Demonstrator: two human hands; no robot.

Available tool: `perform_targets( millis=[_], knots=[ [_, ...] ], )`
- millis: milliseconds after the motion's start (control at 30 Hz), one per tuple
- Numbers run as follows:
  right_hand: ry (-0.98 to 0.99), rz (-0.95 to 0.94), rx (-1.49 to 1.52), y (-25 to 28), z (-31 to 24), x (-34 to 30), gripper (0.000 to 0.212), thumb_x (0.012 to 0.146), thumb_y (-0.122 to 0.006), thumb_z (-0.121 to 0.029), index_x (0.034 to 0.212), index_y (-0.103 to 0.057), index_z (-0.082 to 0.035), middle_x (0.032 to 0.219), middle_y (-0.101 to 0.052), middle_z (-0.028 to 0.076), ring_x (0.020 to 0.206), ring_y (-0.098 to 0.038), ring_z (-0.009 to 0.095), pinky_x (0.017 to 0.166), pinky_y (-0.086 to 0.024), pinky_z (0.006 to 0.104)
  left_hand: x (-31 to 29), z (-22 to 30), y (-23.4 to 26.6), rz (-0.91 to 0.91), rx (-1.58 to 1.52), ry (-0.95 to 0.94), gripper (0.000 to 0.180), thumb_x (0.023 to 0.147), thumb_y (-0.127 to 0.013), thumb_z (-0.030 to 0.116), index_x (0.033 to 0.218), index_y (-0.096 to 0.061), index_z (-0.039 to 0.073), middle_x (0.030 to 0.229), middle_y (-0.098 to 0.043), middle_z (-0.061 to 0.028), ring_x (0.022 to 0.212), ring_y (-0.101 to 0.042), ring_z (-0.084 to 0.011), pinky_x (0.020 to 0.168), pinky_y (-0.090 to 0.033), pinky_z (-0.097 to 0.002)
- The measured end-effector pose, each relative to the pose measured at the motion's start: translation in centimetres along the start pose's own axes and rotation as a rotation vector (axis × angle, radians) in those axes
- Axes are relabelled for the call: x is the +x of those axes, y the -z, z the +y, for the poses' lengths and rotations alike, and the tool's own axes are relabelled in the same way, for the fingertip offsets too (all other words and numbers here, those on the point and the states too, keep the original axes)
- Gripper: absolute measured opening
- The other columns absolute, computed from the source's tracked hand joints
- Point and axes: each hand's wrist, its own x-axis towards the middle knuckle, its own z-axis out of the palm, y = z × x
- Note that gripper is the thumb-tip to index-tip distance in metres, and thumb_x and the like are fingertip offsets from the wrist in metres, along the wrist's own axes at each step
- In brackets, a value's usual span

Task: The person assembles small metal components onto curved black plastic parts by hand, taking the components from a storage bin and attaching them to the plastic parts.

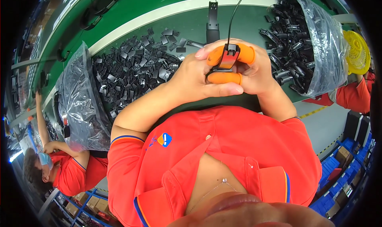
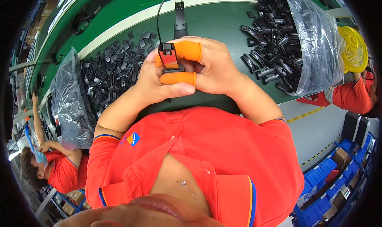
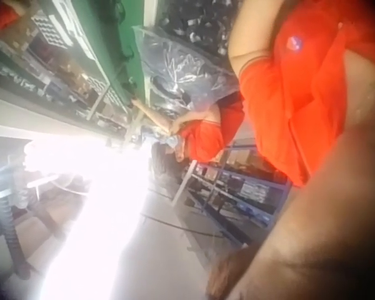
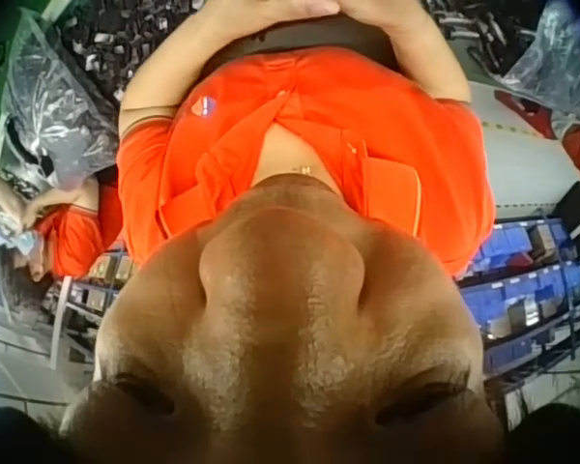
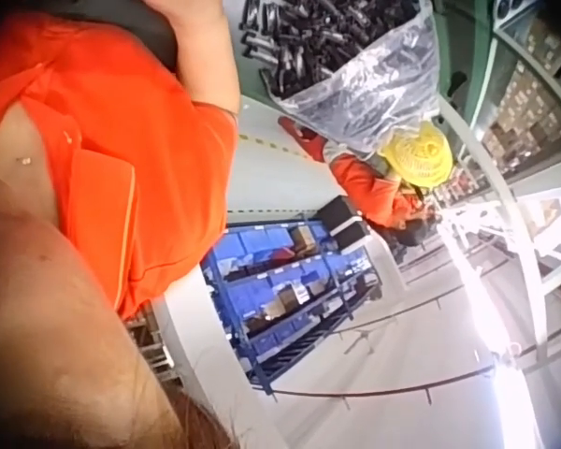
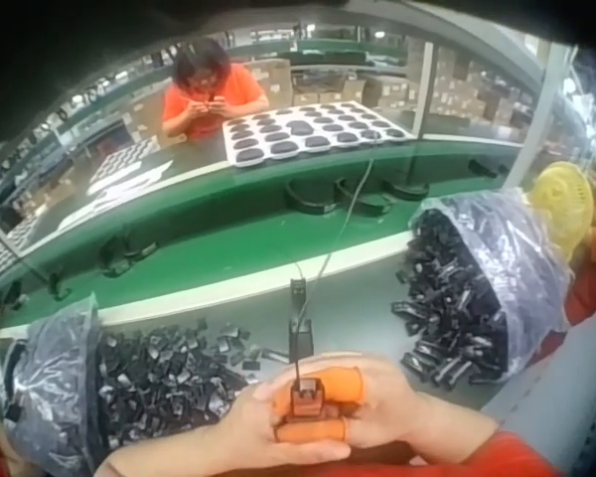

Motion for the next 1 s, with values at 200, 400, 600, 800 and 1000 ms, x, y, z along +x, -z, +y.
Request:
perform_targets(
  millis=[200, 400, 600, 800, 1000],
  knots=[
    [0.229, -0.050, -0.127, 0.1, 0.8, 1.1, 0.033, 0.064, -0.068, -0.007, 0.095, -0.058, 0.000, 0.093, -0.063, 0.009, 0.083, -0.061, 0.023, 0.072, -0.049, 0.0295, 1.0, 0.9, 0.5, -0.023, 0.080, 0.025, 0.046, 0.068, -0.074, 0.021, 0.102, -0.052, 0.000, 0.088, -0.058, -0.0061, 0.082, -0.057, -0.0153, 0.076, -0.046, -0.0274],
    [0.100, 0.085, 0.085, -0.6, 1.8, 0.3, 0.025, 0.070, -0.060, 0.001, 0.095, -0.057, 0.002, 0.096, -0.061, 0.010, 0.088, -0.060, 0.020, 0.076, -0.048, 0.0285, 2.2, 0.8, 0.8, 0.055, 0.196, 0.057, 0.034, 0.069, -0.071, 0.028, 0.088, -0.060, 0.002, 0.095, -0.058, -0.0094, 0.091, -0.053, -0.0245, 0.088, -0.038, -0.0334],
    [-0.109, 0.155, 0.399, 0.8, 4.3, 5.9, 0.034, 0.082, -0.059, -0.018, 0.110, -0.053, 0.000, 0.108, -0.056, 0.007, 0.099, -0.052, 0.017, 0.085, -0.043, 0.0301, 5.4, -1.4, 7.0, -0.126, 0.209, 0.023, 0.040, 0.074, -0.066, 0.024, 0.106, -0.052, 0.005, 0.106, -0.054, -0.0148, 0.108, -0.046, -0.0323, 0.096, -0.032, -0.0377],
    [-0.340, 0.328, -0.208, 7.9, 15.1, 14.8, 0.035, 0.086, -0.045, -0.023, 0.111, -0.056, -0.003, 0.114, -0.054, 0.009, 0.096, -0.051, 0.017, 0.082, -0.040, 0.0276, 9.6, -8.1, 15.5, 0.042, 1.062, -0.129, 0.025, 0.077, -0.060, 0.013, 0.098, -0.051, 0.003, 0.090, -0.055, -0.0149, 0.099, -0.051, -0.0307, 0.097, -0.031, -0.0454],
    [-0.390, 0.368, -0.659, 12.0, 25.1, 18.6, 0.027, 0.081, -0.046, -0.011, 0.101, -0.061, -0.001, 0.105, -0.059, 0.011, 0.091, -0.056, 0.018, 0.080, -0.041, 0.0261, 9.6, -13.3, 16.8, 0.331, 1.368, 0.017, 0.044, 0.078, -0.061, 0.017, 0.119, -0.049, 0.007, 0.128, -0.042, -0.0157, 0.122, -0.037, -0.0310, 0.102, -0.026, -0.0435]
  ],
)
